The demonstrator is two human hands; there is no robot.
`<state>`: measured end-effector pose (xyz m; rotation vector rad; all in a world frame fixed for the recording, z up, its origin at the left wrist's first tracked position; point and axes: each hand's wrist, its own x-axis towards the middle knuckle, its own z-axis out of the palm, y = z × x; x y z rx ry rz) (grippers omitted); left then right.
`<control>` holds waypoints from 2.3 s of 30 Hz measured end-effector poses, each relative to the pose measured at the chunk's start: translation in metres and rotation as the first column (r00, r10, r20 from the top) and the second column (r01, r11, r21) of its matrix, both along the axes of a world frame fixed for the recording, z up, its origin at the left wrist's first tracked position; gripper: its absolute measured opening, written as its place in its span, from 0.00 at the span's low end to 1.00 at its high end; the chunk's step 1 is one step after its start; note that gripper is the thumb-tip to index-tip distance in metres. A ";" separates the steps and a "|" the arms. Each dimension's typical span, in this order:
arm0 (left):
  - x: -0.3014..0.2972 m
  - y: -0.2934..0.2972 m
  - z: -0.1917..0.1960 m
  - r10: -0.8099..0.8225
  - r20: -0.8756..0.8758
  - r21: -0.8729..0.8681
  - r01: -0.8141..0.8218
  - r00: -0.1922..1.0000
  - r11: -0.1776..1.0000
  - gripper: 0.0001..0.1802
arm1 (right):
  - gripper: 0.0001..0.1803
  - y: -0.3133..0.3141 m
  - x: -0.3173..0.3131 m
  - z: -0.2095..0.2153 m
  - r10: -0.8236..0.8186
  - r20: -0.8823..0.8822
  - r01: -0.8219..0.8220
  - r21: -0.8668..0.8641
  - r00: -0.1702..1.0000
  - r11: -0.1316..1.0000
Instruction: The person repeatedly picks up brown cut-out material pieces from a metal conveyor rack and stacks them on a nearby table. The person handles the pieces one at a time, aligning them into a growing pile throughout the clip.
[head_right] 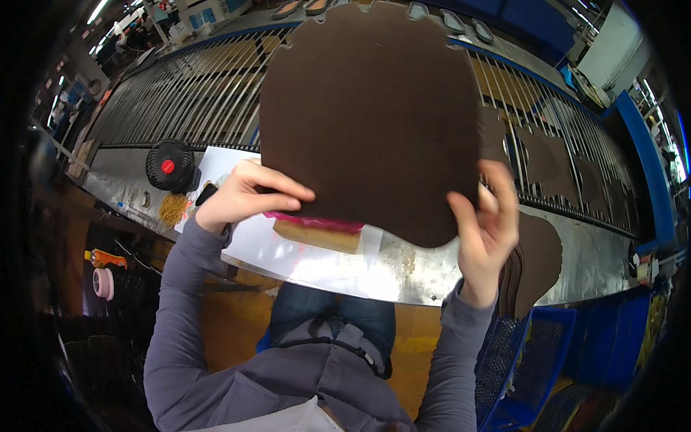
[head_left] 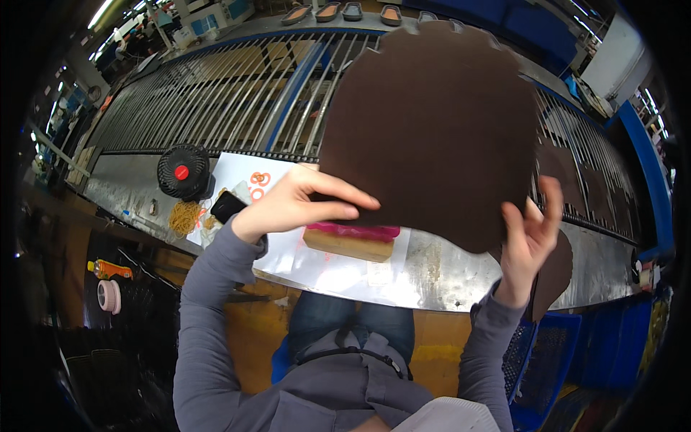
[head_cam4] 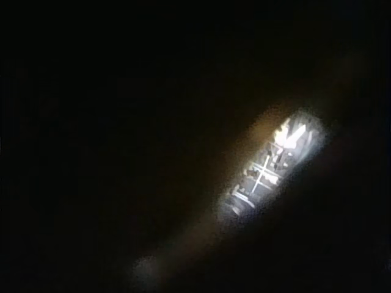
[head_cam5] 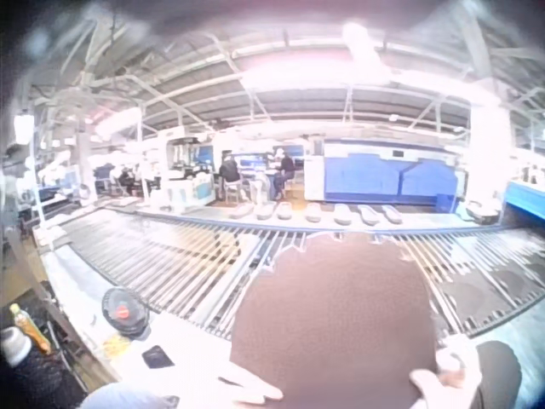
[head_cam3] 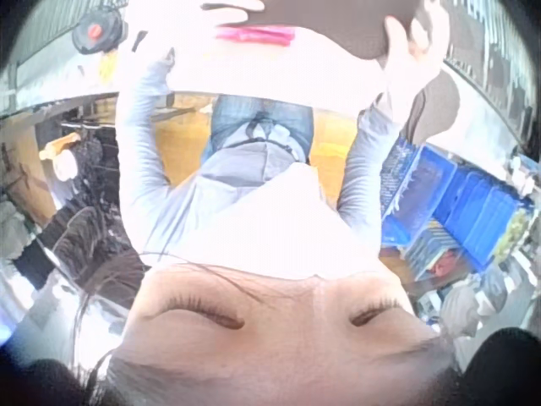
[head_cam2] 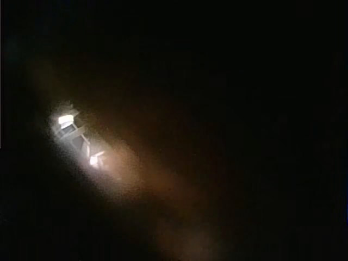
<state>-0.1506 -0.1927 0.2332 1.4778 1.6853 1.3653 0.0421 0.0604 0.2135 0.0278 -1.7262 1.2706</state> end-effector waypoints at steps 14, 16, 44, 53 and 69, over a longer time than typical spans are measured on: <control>-0.022 -0.110 0.007 0.230 -0.648 -0.105 -0.383 0.726 0.918 0.22 | 0.27 -0.028 -0.106 -0.030 0.278 0.513 -0.521 0.423 0.812 0.741; -0.025 -0.112 0.005 0.232 -0.629 -0.091 -0.367 0.742 0.926 0.21 | 0.27 -0.029 -0.109 -0.034 0.285 0.487 -0.513 0.438 0.826 0.738; -0.026 0.048 -0.035 -0.087 -0.821 -0.098 0.010 0.565 0.995 0.27 | 0.17 0.050 0.000 -0.155 -0.135 0.402 -0.005 0.327 0.906 0.945; -0.023 0.122 -0.059 -0.322 -0.510 -0.135 0.296 0.798 0.946 0.30 | 0.14 0.079 0.077 -0.082 -0.392 0.372 0.202 0.456 0.842 0.867; -0.234 0.132 -0.179 0.344 -0.042 -0.309 -0.340 0.938 0.888 0.18 | 0.13 0.138 -0.215 -0.175 -0.225 0.648 0.012 0.316 0.728 0.949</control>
